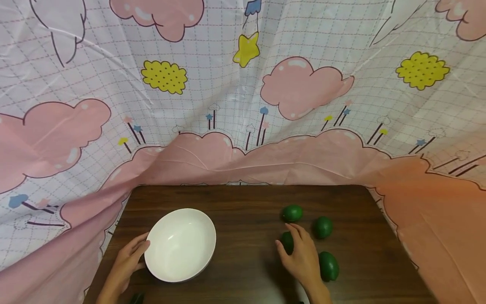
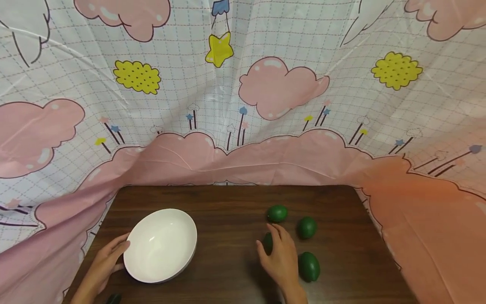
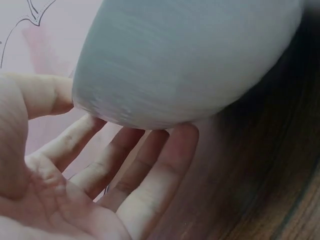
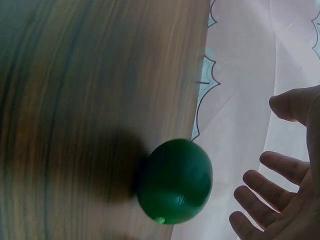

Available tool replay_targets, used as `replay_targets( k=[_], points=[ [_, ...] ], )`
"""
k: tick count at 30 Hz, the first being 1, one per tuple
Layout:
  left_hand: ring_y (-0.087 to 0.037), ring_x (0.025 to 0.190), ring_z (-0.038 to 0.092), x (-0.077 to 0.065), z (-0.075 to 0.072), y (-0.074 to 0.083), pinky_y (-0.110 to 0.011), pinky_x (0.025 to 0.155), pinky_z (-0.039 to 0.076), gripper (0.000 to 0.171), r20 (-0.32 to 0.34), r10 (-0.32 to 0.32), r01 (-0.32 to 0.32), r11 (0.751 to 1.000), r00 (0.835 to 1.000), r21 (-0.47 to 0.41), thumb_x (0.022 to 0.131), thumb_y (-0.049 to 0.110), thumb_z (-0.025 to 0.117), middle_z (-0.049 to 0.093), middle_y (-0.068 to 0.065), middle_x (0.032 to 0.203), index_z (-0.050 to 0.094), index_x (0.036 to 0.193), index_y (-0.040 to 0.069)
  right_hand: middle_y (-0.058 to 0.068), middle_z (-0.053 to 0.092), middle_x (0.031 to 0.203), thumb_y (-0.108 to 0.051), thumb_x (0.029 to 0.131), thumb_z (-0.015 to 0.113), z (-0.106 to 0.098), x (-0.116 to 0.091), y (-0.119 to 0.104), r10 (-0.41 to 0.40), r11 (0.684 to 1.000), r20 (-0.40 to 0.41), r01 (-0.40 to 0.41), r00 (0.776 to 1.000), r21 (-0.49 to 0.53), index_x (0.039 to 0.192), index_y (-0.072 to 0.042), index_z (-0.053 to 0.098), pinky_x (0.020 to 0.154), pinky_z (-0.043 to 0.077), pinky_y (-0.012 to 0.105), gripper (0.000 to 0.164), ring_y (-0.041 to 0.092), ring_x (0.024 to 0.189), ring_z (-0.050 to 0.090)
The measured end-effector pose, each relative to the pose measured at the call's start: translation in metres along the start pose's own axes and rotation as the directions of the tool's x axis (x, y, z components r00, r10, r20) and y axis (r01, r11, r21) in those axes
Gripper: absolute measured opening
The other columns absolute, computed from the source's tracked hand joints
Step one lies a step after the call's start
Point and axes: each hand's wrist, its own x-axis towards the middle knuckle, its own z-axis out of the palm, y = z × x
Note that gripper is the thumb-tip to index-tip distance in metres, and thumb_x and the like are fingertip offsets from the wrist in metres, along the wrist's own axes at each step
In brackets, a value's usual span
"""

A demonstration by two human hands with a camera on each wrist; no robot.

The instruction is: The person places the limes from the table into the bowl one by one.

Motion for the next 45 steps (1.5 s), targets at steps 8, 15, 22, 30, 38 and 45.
replay_targets(
  k=[8, 15, 22, 30, 38, 45],
  points=[
    [0.0, 0.101, 0.067, 0.001, -0.001, -0.001, -0.044, 0.087, 0.064, 0.067, -0.016, -0.017, 0.017, 0.999, 1.0, -0.031, 0.109, 0.045, 0.058, 0.057, -0.021, 0.149, 0.042, 0.161, 0.006, 0.019, 0.063, 0.141, -0.031, 0.089, 0.086, -0.005, -0.003, 0.012, 0.018, 1.0, -0.008, -0.018, 1.0, 0.0, 0.141, -0.004, 0.062, 0.096, 0.054, 0.063, 0.064, 0.044, 0.125, 0.063],
    [-0.002, 0.102, 0.068, 0.001, 0.001, -0.002, -0.045, 0.087, 0.064, 0.067, -0.019, -0.016, 0.015, 0.999, 1.0, -0.046, 0.109, 0.045, 0.058, 0.058, -0.021, 0.148, 0.043, 0.16, 0.005, 0.019, 0.062, 0.142, -0.033, 0.086, 0.087, -0.009, -0.008, 0.026, 0.039, 0.999, 0.029, -0.038, 0.999, -0.022, 0.145, -0.005, 0.06, 0.093, 0.055, 0.065, 0.071, 0.044, 0.125, 0.062],
    [-0.004, 0.102, 0.069, 0.002, 0.0, -0.006, -0.046, 0.086, 0.064, 0.065, -0.024, -0.008, 0.007, 0.997, 1.0, -0.071, 0.109, 0.042, 0.058, 0.064, -0.012, 0.138, 0.043, 0.159, 0.003, 0.023, 0.057, 0.145, -0.028, 0.086, 0.088, -0.004, -0.01, 0.036, 0.077, 0.997, 0.102, -0.08, 0.992, 0.021, 0.149, -0.004, 0.054, 0.089, 0.057, 0.064, 0.076, 0.047, 0.126, 0.062],
    [-0.003, 0.103, 0.068, 0.004, 0.001, -0.011, -0.047, 0.086, 0.064, 0.066, -0.029, -0.006, 0.004, 0.997, 1.0, -0.076, 0.109, 0.043, 0.059, 0.063, -0.013, 0.141, 0.044, 0.159, 0.004, 0.029, 0.054, 0.145, -0.018, 0.087, 0.088, 0.006, -0.016, 0.045, 0.135, 0.988, 0.166, -0.146, 0.977, 0.059, 0.152, 0.001, 0.048, 0.095, 0.055, 0.065, 0.079, 0.05, 0.126, 0.061],
    [-0.001, 0.102, 0.067, 0.004, 0.0, -0.012, -0.046, 0.087, 0.064, 0.068, -0.041, -0.023, 0.02, 0.998, 0.999, -0.063, 0.109, 0.045, 0.057, 0.057, -0.021, 0.15, 0.042, 0.16, 0.004, 0.027, 0.056, 0.141, -0.014, 0.087, 0.088, 0.012, -0.018, 0.049, 0.157, 0.984, 0.145, -0.168, 0.977, 0.064, 0.147, 0.0, 0.053, 0.094, 0.056, 0.063, 0.071, 0.046, 0.122, 0.064],
    [0.0, 0.103, 0.068, 0.003, 0.002, -0.01, -0.043, 0.086, 0.064, 0.067, -0.055, -0.014, 0.01, 0.998, 0.998, -0.069, 0.108, 0.048, 0.057, 0.062, -0.014, 0.144, 0.045, 0.159, 0.006, 0.026, 0.058, 0.137, -0.02, 0.084, 0.091, 0.016, -0.017, 0.053, 0.172, 0.983, 0.127, -0.179, 0.977, 0.046, 0.141, -0.002, 0.056, 0.091, 0.057, 0.061, 0.069, 0.044, 0.117, 0.066]
  ],
)
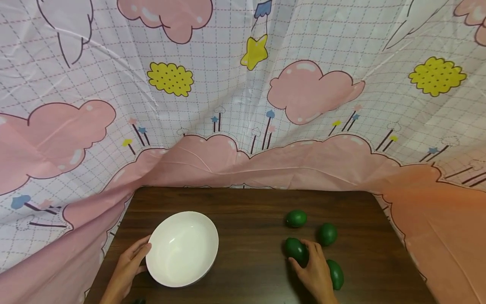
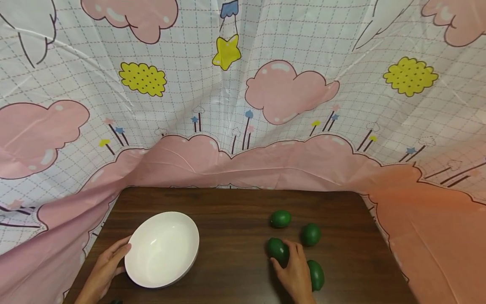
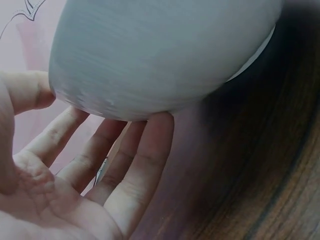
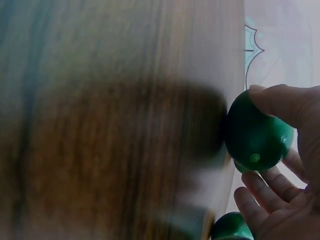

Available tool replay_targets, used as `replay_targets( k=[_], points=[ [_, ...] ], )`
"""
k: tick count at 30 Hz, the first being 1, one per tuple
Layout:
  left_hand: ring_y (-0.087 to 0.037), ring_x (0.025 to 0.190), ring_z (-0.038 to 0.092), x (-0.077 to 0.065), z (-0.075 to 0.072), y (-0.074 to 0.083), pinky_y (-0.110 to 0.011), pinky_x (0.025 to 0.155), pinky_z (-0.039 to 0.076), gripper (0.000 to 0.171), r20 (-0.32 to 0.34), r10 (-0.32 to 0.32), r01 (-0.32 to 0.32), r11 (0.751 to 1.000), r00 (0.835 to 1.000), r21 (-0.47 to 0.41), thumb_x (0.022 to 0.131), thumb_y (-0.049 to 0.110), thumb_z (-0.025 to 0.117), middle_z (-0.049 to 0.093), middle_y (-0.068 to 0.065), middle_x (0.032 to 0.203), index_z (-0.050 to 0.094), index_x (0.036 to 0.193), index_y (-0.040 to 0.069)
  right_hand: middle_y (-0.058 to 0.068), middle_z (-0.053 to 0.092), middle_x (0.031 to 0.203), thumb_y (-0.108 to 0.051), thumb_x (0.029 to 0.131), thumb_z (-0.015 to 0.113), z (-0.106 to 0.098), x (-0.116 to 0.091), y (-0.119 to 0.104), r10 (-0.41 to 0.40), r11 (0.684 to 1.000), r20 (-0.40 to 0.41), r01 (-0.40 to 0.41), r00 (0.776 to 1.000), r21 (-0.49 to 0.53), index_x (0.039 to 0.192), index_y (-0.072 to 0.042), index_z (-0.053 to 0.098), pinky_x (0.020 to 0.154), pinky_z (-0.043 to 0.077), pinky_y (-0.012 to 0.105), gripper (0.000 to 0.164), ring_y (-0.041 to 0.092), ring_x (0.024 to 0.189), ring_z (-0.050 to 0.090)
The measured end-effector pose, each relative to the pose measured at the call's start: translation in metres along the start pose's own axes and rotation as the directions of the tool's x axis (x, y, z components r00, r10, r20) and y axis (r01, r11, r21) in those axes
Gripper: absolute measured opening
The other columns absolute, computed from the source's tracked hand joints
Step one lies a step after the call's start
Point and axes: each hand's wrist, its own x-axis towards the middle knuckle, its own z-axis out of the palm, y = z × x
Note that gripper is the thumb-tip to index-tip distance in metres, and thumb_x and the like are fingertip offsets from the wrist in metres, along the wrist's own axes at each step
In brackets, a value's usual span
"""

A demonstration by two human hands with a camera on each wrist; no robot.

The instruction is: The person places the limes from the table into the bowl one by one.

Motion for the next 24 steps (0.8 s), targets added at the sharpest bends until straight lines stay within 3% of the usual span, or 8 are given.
replay_targets(
  k=[9, 17, 24],
  points=[
    [0.0, 0.103, 0.068, 0.0, 0.002, -0.001, -0.043, 0.085, 0.064, 0.068, -0.006, 0.006, -0.006, 1.0, 1.0, -0.002, 0.108, 0.05, 0.056, 0.06, -0.016, 0.146, 0.045, 0.159, 0.006, 0.024, 0.059, 0.133, -0.024, 0.082, 0.093, 0.007, 0.002, 0.003, 0.023, 0.999, -0.006, -0.023, 1.0, -0.032, 0.137, 0.0, 0.056, 0.088, 0.058, 0.056, 0.07, 0.039, 0.111, 0.067],
    [-0.002, 0.104, 0.068, 0.001, 0.002, -0.003, -0.042, 0.085, 0.064, 0.066, -0.01, 0.004, -0.004, 0.999, 1.0, -0.037, 0.108, 0.048, 0.057, 0.065, 0.008, 0.128, 0.045, 0.158, 0.006, 0.024, 0.063, 0.126, -0.026, 0.08, 0.094, 0.01, 0.001, 0.004, -0.032, 0.998, -0.051, 0.029, 0.998, -0.052, 0.133, 0.002, 0.058, 0.086, 0.058, 0.055, 0.07, 0.037, 0.108, 0.067],
    [-0.002, 0.104, 0.068, 0.002, 0.002, -0.005, -0.043, 0.085, 0.064, 0.067, -0.006, 0.005, -0.005, 0.999, 1.0, -0.042, 0.109, 0.048, 0.057, 0.064, 0.013, 0.124, 0.044, 0.159, 0.006, 0.02, 0.069, 0.117, -0.03, 0.077, 0.096, 0.011, 0.001, 0.005, -0.072, 0.995, -0.099, 0.064, 0.993, -0.077, 0.129, 0.001, 0.062, 0.08, 0.057, 0.05, 0.069, 0.032, 0.099, 0.068]
  ],
)
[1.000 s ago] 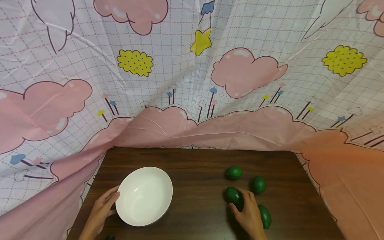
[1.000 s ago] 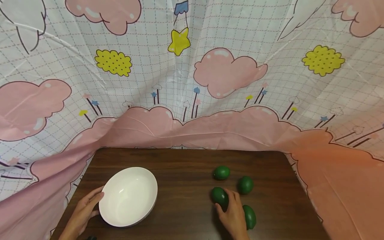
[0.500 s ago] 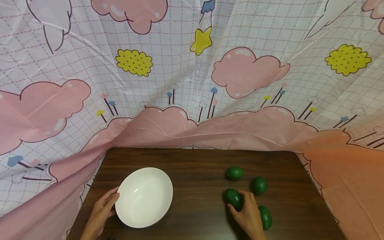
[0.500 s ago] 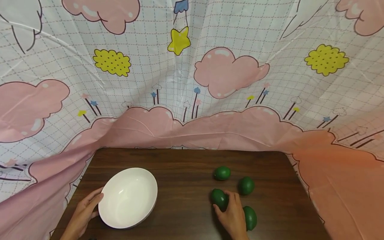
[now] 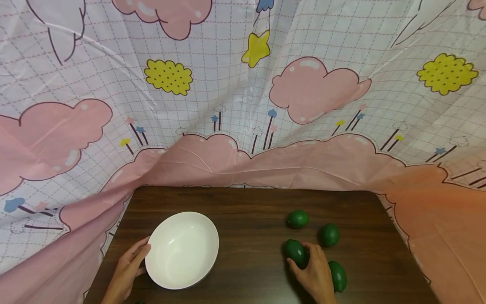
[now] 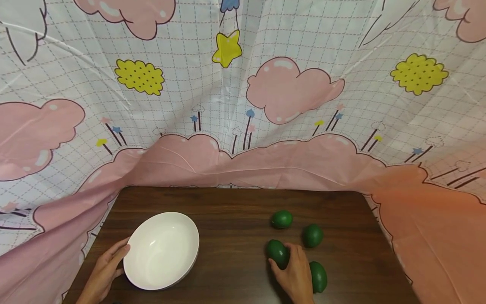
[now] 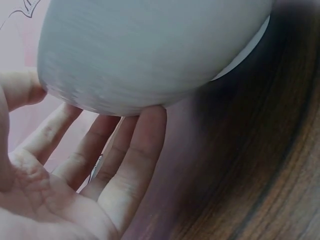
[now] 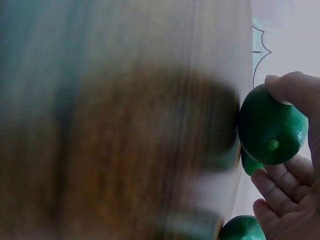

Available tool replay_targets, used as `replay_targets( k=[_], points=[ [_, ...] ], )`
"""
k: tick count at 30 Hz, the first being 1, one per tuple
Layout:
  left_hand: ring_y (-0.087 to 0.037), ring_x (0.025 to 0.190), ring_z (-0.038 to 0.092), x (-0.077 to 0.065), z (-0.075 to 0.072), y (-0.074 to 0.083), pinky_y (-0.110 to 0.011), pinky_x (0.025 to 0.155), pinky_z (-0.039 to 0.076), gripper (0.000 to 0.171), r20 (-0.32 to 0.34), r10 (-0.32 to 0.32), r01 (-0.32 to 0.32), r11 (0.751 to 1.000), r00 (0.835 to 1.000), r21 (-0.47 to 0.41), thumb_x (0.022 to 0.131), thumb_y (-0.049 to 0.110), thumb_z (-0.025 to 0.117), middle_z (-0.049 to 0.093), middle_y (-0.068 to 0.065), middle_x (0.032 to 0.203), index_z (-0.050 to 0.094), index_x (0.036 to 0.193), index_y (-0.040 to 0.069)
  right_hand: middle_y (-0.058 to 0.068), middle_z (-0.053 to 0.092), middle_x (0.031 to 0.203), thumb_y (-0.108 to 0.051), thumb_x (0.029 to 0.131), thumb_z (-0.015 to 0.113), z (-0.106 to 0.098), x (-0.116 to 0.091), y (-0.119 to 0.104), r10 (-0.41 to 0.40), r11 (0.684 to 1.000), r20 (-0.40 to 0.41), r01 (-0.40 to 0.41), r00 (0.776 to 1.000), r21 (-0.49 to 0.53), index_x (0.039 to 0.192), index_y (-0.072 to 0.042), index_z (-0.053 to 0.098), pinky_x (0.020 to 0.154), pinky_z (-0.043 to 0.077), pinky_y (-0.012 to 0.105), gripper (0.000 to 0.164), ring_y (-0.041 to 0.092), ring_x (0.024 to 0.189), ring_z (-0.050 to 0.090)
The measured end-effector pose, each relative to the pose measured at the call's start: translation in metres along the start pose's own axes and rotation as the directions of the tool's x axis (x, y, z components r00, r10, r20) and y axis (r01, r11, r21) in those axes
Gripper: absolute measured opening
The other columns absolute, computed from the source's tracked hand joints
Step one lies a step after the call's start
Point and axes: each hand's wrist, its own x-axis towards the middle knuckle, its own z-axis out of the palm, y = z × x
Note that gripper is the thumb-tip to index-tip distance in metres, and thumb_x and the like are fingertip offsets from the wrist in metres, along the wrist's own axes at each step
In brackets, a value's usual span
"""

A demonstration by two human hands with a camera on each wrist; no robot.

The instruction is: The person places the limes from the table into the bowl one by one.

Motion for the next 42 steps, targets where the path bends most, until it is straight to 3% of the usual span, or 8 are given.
replay_targets(
  k=[9, 22, 28, 34, 42],
  points=[
    [-0.001, 0.105, 0.069, -0.001, 0.0, -0.001, -0.041, 0.084, 0.064, 0.065, 0.005, 0.025, -0.025, 1.0, 1.0, -0.007, 0.11, 0.046, 0.056, 0.064, 0.027, 0.115, 0.044, 0.158, 0.004, 0.016, 0.071, 0.106, -0.027, 0.071, 0.099, 0.003, -0.001, -0.001, -0.052, 0.999, -0.069, 0.052, 0.996, 0.001, 0.123, 0.001, 0.066, 0.085, 0.054, 0.056, 0.068, 0.033, 0.096, 0.067],
    [-0.002, 0.104, 0.069, -0.002, -0.002, -0.002, -0.039, 0.083, 0.062, 0.063, -0.008, 0.022, -0.022, 1.0, 1.0, 0.001, 0.11, 0.045, 0.055, 0.065, 0.016, 0.121, 0.046, 0.157, 0.004, 0.014, 0.071, 0.106, -0.029, 0.071, 0.099, 0.004, 0.0, -0.008, -0.069, 0.997, -0.071, 0.071, 0.995, 0.025, 0.123, -0.001, 0.067, 0.087, 0.053, 0.056, 0.067, 0.03, 0.095, 0.065],
    [-0.004, 0.103, 0.069, -0.001, 0.002, -0.002, -0.039, 0.083, 0.063, 0.063, -0.008, 0.016, -0.016, 1.0, 1.0, 0.0, 0.111, 0.044, 0.054, 0.066, 0.001, 0.131, 0.045, 0.158, 0.004, 0.015, 0.07, 0.113, -0.028, 0.073, 0.099, 0.0, 0.002, -0.016, -0.03, 0.998, -0.057, 0.033, 0.998, 0.052, 0.125, -0.002, 0.065, 0.084, 0.053, 0.053, 0.067, 0.033, 0.1, 0.066],
    [-0.003, 0.1, 0.071, -0.001, -0.005, -0.003, -0.037, 0.078, 0.063, 0.061, -0.024, 0.05, -0.05, 0.999, 0.998, -0.016, 0.11, 0.04, 0.056, 0.067, 0.024, 0.112, 0.047, 0.156, 0.001, 0.014, 0.07, 0.116, -0.03, 0.076, 0.097, 0.003, 0.004, -0.029, -0.02, 0.996, -0.034, 0.023, 0.999, 0.088, 0.126, -0.004, 0.064, 0.085, 0.054, 0.053, 0.066, 0.033, 0.103, 0.065],
    [-0.003, 0.1, 0.071, 0.004, -0.002, -0.006, -0.036, 0.078, 0.063, 0.06, 0.006, 0.071, -0.07, 0.997, 0.997, -0.039, 0.111, 0.036, 0.056, 0.066, 0.028, 0.111, 0.045, 0.157, 0.0, 0.012, 0.069, 0.119, -0.029, 0.075, 0.097, 0.007, 0.002, -0.032, 0.026, 0.997, 0.001, -0.026, 1.0, 0.073, 0.128, -0.006, 0.063, 0.09, 0.054, 0.054, 0.067, 0.033, 0.108, 0.065]
  ],
)
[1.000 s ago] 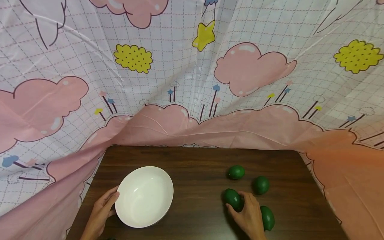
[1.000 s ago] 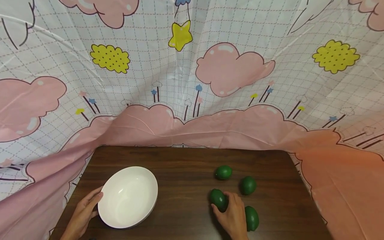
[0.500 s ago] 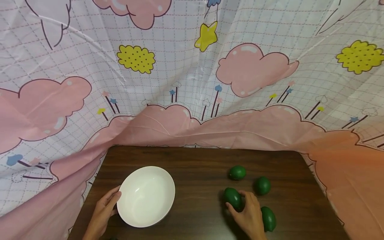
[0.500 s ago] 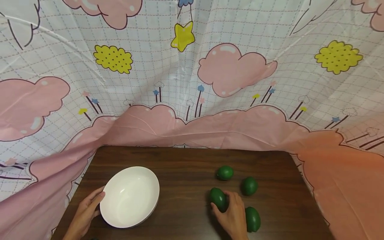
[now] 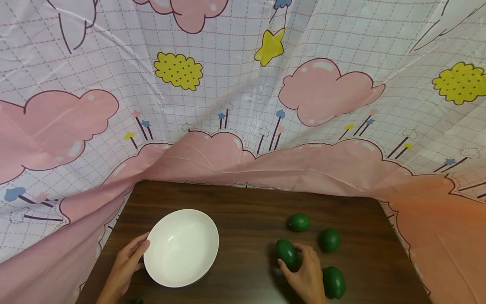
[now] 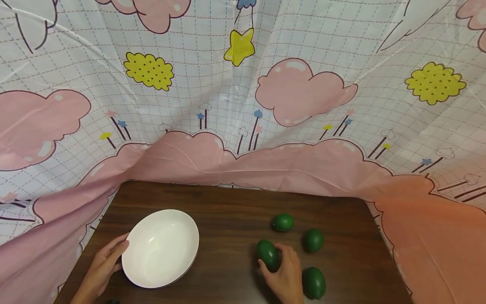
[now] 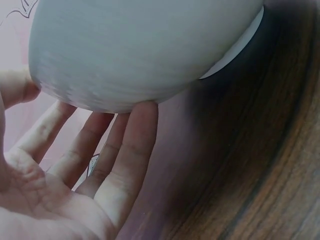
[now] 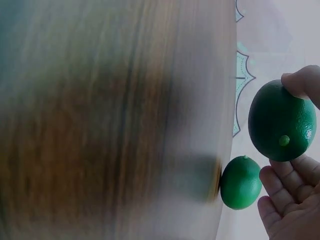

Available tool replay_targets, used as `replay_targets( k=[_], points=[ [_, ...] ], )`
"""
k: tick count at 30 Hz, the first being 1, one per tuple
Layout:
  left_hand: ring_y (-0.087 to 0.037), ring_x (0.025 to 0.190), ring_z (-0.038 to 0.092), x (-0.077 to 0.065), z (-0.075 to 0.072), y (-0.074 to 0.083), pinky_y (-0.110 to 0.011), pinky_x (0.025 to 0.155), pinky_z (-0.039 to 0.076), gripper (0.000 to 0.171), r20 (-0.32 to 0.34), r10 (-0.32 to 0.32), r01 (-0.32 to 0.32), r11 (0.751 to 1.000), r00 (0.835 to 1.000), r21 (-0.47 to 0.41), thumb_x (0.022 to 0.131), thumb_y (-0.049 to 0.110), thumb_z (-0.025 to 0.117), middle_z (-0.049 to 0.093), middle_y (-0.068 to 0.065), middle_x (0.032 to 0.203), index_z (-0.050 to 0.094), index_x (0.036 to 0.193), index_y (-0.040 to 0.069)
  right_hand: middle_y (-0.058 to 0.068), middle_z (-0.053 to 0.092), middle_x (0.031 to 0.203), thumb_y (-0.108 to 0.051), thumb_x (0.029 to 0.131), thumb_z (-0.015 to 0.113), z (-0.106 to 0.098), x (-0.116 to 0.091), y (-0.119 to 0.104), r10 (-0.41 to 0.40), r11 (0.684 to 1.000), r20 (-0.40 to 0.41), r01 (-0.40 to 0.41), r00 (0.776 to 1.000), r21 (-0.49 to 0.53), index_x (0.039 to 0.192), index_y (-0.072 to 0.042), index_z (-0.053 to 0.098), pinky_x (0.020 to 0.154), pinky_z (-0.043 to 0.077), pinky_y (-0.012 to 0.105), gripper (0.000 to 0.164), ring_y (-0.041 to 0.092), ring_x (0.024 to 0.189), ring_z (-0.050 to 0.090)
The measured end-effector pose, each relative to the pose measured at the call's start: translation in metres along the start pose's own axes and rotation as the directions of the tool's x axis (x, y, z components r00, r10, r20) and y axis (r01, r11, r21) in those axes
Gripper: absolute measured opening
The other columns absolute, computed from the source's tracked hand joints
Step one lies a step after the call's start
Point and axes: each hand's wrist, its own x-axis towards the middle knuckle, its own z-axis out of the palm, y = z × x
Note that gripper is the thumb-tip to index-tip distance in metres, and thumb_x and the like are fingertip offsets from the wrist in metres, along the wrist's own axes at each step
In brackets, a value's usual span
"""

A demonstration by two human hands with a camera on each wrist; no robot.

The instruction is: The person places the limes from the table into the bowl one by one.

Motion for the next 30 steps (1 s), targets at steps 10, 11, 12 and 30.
replay_targets(
  k=[10, 11, 12, 30],
  points=[
    [-0.001, 0.101, 0.071, -0.005, -0.004, 0.0, -0.035, 0.079, 0.063, 0.062, -0.009, 0.001, -0.001, 1.0, 1.0, 0.024, 0.111, 0.038, 0.056, 0.065, 0.029, 0.112, 0.044, 0.157, -0.002, 0.01, 0.069, 0.122, -0.032, 0.077, 0.096, 0.009, 0.002, -0.011, -0.048, 0.998, 0.021, 0.048, 0.999, 0.042, 0.127, -0.009, 0.064, 0.092, 0.054, 0.053, 0.064, 0.031, 0.111, 0.065],
    [-0.002, 0.101, 0.071, -0.005, -0.003, 0.0, -0.036, 0.079, 0.063, 0.062, -0.005, 0.009, -0.009, 1.0, 1.0, 0.022, 0.111, 0.038, 0.056, 0.065, 0.028, 0.113, 0.044, 0.157, -0.002, 0.009, 0.069, 0.121, -0.031, 0.076, 0.096, 0.01, 0.002, -0.012, -0.057, 0.997, 0.016, 0.056, 0.998, 0.046, 0.127, -0.008, 0.064, 0.091, 0.054, 0.052, 0.064, 0.031, 0.11, 0.065],
    [-0.002, 0.102, 0.071, -0.004, -0.003, -0.001, -0.036, 0.079, 0.063, 0.062, -0.002, 0.014, -0.014, 1.0, 1.0, 0.021, 0.111, 0.037, 0.056, 0.065, 0.028, 0.113, 0.044, 0.157, -0.002, 0.009, 0.07, 0.12, -0.03, 0.076, 0.096, 0.01, 0.002, -0.013, -0.067, 0.997, 0.01, 0.066, 0.998, 0.047, 0.126, -0.008, 0.064, 0.091, 0.054, 0.052, 0.064, 0.03, 0.11, 0.065],
    [-0.002, 0.102, 0.071, -0.001, 0.001, -0.002, -0.035, 0.079, 0.063, 0.061, 0.008, -0.002, 0.002, 1.0, 1.0, 0.0, 0.112, 0.036, 0.055, 0.065, 0.03, 0.112, 0.042, 0.159, -0.001, 0.001, 0.069, 0.118, -0.029, 0.074, 0.097, 0.015, 0.005, -0.039, -0.148, 0.987, -0.008, 0.148, 0.989, 0.068, 0.126, -0.012, 0.066, 0.085, 0.057, 0.042, 0.063, 0.018, 0.107, 0.064]
  ],
)
